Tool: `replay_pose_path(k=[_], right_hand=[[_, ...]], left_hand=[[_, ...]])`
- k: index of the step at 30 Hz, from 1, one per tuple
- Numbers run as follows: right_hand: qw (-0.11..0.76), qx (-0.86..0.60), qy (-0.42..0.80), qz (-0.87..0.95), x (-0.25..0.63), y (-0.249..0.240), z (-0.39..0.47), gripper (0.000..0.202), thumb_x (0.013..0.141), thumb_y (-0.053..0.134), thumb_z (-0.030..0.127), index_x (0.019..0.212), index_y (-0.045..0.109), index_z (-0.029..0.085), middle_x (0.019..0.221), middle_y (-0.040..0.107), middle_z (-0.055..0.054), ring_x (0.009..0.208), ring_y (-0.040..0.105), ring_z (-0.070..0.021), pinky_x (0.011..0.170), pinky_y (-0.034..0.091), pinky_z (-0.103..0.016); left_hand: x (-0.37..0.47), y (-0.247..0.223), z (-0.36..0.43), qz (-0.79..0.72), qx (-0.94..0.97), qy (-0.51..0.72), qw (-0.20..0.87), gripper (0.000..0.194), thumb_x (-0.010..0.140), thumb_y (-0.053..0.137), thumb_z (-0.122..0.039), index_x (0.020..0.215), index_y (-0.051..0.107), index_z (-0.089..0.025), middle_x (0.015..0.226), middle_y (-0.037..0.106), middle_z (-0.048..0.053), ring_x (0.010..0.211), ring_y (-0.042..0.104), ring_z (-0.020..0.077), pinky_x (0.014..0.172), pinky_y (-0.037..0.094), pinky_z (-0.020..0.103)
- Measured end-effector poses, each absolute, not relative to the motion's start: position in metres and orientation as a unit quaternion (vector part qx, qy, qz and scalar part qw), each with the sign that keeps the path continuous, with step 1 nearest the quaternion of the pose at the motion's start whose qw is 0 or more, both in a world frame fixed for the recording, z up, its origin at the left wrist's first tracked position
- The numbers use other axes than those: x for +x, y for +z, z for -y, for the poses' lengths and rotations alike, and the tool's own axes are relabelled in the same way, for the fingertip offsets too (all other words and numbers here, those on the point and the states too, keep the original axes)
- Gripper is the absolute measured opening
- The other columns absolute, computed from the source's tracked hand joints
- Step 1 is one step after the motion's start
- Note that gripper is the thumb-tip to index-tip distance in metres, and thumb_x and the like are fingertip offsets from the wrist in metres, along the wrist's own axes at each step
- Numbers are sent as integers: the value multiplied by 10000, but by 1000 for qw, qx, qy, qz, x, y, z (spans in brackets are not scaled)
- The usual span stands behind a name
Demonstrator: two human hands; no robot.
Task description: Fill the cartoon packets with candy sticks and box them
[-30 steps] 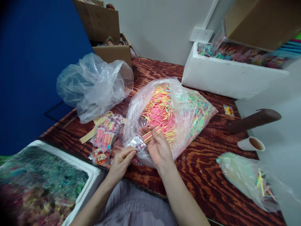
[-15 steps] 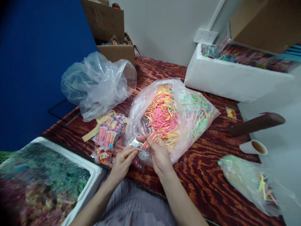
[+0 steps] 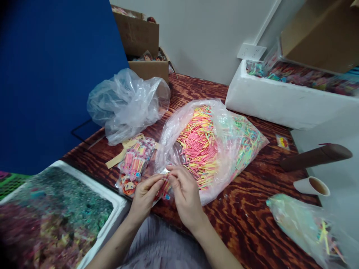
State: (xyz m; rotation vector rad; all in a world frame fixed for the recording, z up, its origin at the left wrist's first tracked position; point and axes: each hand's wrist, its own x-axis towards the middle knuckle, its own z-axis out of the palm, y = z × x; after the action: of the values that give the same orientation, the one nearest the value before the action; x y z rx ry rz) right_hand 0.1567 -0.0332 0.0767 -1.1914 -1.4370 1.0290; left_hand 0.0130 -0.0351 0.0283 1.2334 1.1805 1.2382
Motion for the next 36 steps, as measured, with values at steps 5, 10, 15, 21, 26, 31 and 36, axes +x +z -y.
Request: replay_pose_path(k=[5, 10, 15, 21, 26, 31, 36], right_hand=[[466, -492, 354, 645, 150, 75, 33, 194, 932, 540, 248, 1079, 655, 301, 1149, 648, -55, 1114, 556, -241, 994, 398, -397], [371, -434, 376, 730, 141, 84, 29, 171, 948, 519, 251, 965, 689, 262, 1111, 632, -59, 1076, 558, -224, 951, 408, -370], [359, -379, 495, 695, 147, 69, -10, 221, 979, 460, 292, 1060, 660, 243, 1097, 667, -47, 1044, 604, -193, 910, 446, -324], [174, -626, 66, 758, 166, 17, -117, 207, 897, 532, 224, 1020, 663, 121, 1143, 625, -190, 1150, 478, -324, 964, 359, -460], [24, -626, -81, 775, 165, -7, -173, 383, 865, 491, 165, 1212, 583, 33, 1271, 547, -266, 1261, 379, -377, 1008, 272, -516], [-3, -605, -83, 792, 156, -16, -182, 329, 854, 450, 122, 1091, 663, 40, 1197, 583, -272, 1159, 440, -372, 995, 255, -516], [-17, -589, -75, 804, 161, -9, -179, 320, 870, 403, 86, 1026, 681, 64, 1100, 624, -233, 1065, 475, -331, 936, 298, -460]], left_hand=[[2, 35, 36, -491, 493, 527, 487, 196, 854, 617, -292, 962, 755, -205, 976, 757, 49, 918, 686, 199, 851, 542, 302], [-12, 38, 35, -504, 497, 521, 477, 202, 864, 599, -304, 955, 746, -200, 973, 752, 49, 914, 681, 192, 843, 534, 285], [-41, 28, 21, -565, 488, 516, 421, 206, 864, 591, -355, 893, 707, -188, 880, 729, 34, 841, 666, 183, 788, 518, 272], [-67, -26, -22, -701, 468, 516, 154, 248, 895, 512, -363, 986, 650, -178, 968, 683, 59, 932, 626, 223, 880, 471, 348], [-61, -50, -42, -708, 541, 454, 12, 212, 932, 449, -302, 991, 613, -181, 991, 633, 80, 1010, 580, 253, 941, 430, 398], [-58, -52, -46, -710, 550, 440, 4, 210, 945, 436, -299, 1010, 597, -181, 981, 624, 89, 998, 571, 250, 930, 428, 388], [-63, -48, -43, -707, 557, 436, 15, 248, 946, 438, -307, 1063, 608, -170, 1030, 627, 106, 1051, 563, 257, 968, 422, 412]])
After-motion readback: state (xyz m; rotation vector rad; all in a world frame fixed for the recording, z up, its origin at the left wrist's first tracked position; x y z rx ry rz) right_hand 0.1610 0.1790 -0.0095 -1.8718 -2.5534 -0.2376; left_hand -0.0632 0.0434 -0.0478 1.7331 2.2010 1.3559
